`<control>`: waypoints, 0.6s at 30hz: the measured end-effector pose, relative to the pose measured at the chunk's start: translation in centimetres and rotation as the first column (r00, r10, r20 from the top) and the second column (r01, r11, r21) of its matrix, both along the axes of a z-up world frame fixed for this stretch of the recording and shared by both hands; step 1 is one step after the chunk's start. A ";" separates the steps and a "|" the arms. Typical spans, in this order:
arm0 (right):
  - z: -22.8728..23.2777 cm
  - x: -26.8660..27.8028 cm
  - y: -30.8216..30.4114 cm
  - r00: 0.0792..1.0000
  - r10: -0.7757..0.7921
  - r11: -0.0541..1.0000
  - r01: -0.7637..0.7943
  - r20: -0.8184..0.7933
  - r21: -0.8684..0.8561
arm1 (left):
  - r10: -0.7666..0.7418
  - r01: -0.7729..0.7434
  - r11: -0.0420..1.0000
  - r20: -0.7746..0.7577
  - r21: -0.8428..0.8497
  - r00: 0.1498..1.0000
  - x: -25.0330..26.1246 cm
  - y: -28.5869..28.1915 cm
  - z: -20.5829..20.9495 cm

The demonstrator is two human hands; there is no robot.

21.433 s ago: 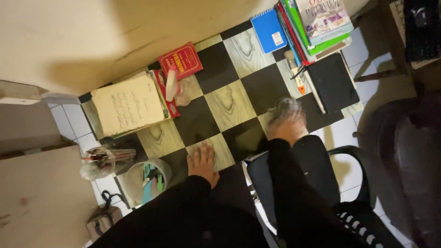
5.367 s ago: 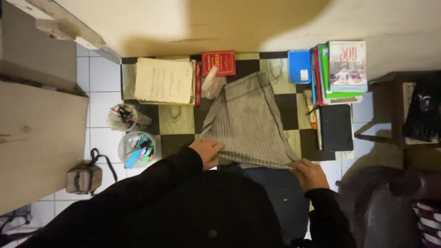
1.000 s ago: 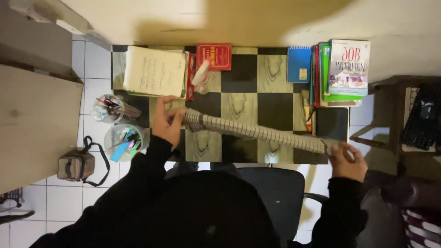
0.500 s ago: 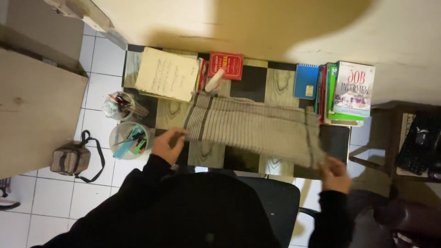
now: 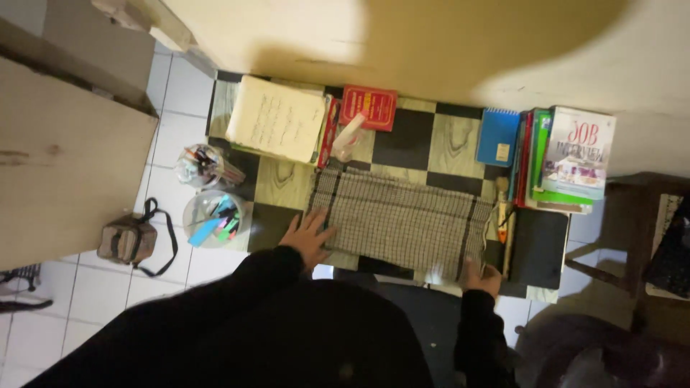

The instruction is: Wiping a checkered table with a spray bottle and cloth.

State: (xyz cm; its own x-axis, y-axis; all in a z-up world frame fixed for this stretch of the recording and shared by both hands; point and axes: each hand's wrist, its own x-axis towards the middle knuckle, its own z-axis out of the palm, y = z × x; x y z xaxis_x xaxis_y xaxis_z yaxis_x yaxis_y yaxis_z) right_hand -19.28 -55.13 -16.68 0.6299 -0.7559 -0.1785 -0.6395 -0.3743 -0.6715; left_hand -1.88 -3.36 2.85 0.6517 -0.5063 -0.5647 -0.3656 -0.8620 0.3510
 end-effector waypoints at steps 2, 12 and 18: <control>8.4 2.8 2.6 0.983 -0.057 0.984 0.085 -0.172 0.158 | -0.058 0.058 0.998 -0.030 0.003 0.998 0.7 -0.8 -1.2; 26.2 10.9 8.2 0.832 0.369 0.926 -0.367 0.415 -0.086 | -0.125 0.113 0.943 -0.018 -0.313 0.992 -0.9 0.7 -4.6; 29.4 16.2 28.9 0.382 0.911 0.402 -0.907 0.152 -0.126 | 0.154 -0.190 0.857 -0.114 -0.479 0.981 -1.4 2.0 -2.1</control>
State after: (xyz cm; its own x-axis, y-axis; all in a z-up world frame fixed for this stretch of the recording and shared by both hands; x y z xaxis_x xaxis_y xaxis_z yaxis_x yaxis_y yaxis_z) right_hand -3.11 -26.28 12.72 0.9579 0.2866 0.0162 0.2132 -0.6725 -0.7087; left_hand -3.24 -1.37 0.71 0.7223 -0.6114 -0.3232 -0.1865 -0.6223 0.7602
